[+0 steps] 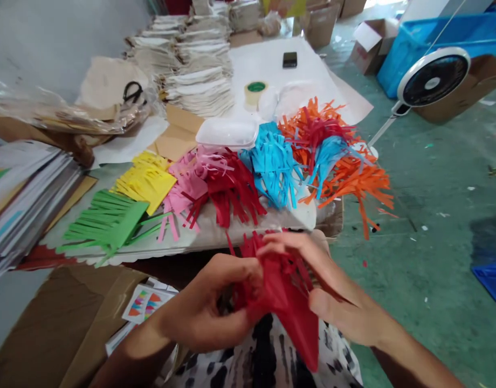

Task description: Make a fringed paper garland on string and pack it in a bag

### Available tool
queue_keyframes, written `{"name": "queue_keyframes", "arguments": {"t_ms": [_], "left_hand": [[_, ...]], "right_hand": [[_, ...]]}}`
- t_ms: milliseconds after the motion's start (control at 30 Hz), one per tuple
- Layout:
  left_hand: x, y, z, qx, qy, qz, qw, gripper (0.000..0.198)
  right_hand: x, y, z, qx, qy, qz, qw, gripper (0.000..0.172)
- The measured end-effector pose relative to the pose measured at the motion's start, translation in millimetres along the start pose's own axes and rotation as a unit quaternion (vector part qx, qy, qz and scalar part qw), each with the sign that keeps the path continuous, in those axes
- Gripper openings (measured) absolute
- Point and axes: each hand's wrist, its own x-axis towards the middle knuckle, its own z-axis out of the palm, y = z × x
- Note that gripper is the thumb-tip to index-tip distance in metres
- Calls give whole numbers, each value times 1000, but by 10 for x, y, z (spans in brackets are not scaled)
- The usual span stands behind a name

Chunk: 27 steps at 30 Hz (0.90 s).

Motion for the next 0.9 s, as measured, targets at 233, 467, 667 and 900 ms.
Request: {"name": "queue_keyframes", "arguments": {"t_ms": [233,467,667,900], "left_hand": [[119,-125,-377,-264,-104,-226,932,41],[320,-229,-1070,19,-4,-223,975,53],[307,-457,-726,522,182,14,833,56],[236,-1303,174,608,110,102,780,57]], "right_hand": [[34,310,-107,285,-73,208,933,43],[543,554,-361,44,33,228,972,39],[707,905,-219,-216,42,198,955,28],[575,877,-303,-425,75,165,887,34]]}}
